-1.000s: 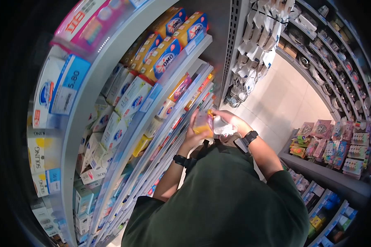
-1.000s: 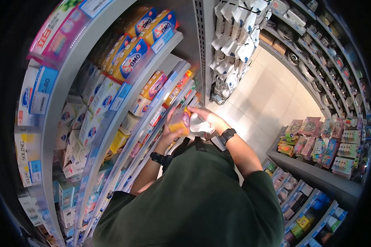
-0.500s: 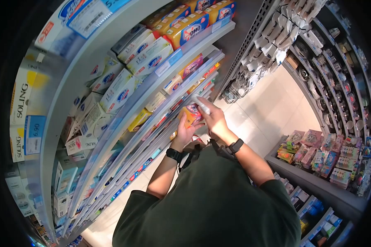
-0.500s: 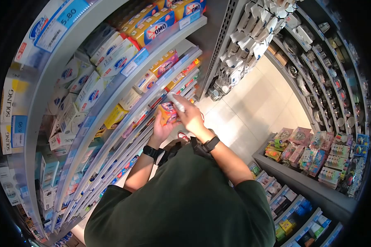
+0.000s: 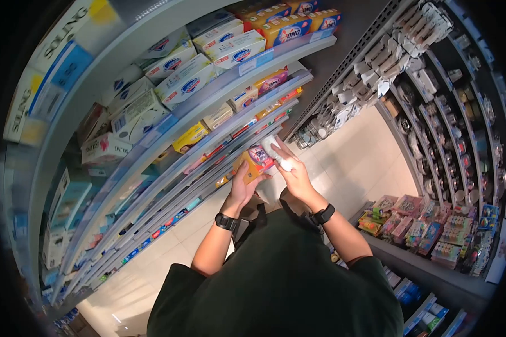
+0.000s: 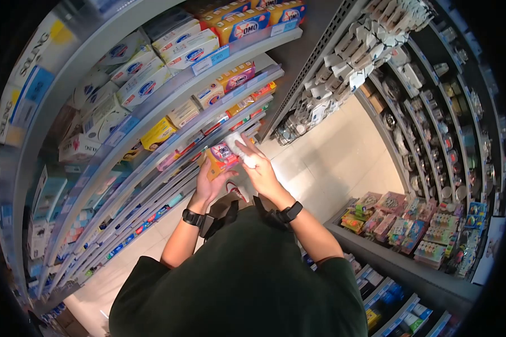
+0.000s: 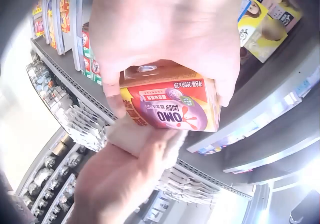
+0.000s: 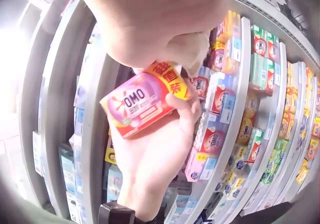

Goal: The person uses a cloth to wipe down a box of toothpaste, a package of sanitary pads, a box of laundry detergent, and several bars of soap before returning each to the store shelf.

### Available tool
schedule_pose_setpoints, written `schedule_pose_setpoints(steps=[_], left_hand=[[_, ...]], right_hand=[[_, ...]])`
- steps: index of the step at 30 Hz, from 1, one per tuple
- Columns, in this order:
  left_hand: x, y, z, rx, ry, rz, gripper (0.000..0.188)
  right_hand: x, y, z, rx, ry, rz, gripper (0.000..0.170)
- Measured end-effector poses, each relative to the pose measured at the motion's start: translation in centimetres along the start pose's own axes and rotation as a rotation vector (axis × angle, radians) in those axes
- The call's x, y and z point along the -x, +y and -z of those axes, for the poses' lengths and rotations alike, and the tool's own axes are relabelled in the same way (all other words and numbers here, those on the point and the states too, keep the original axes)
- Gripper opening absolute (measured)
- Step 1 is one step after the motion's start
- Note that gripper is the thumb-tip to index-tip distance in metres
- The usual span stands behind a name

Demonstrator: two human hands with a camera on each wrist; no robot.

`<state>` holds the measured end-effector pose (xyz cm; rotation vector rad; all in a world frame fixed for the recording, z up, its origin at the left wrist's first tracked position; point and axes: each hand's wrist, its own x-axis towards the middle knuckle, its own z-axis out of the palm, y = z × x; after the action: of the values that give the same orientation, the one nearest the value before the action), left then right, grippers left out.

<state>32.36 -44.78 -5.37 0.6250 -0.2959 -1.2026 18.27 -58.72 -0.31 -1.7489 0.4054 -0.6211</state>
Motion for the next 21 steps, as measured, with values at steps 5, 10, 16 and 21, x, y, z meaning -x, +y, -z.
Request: schedule_pose_setpoints(steps=[5,10,16,21], left_hand=[[2.3,0.4,-3.2,-0.152,-0.003,-0.056,0.075],[3.5,-2.2,-3.9,-0.106,0.014,-0.053,0.072],[6.5,-5.5,-9.9,-0.089,0.121,-0.043,0.049],[10.2,-10.0,-12.6,-0.331,0.21,0.005,0.062]], right_hand=[[1.1,1.4,1.7,-0.322,0.031,-0.32,0.044],[3.2,-1.6,2.8,-0.911,0.093,-0.445,0.045],[10.0,-1.6,5.9,-0.853,0.142,-0.415,0.048],[17.8,-1.9,7.9,-0.42,0.065,-0.306,0.055]])
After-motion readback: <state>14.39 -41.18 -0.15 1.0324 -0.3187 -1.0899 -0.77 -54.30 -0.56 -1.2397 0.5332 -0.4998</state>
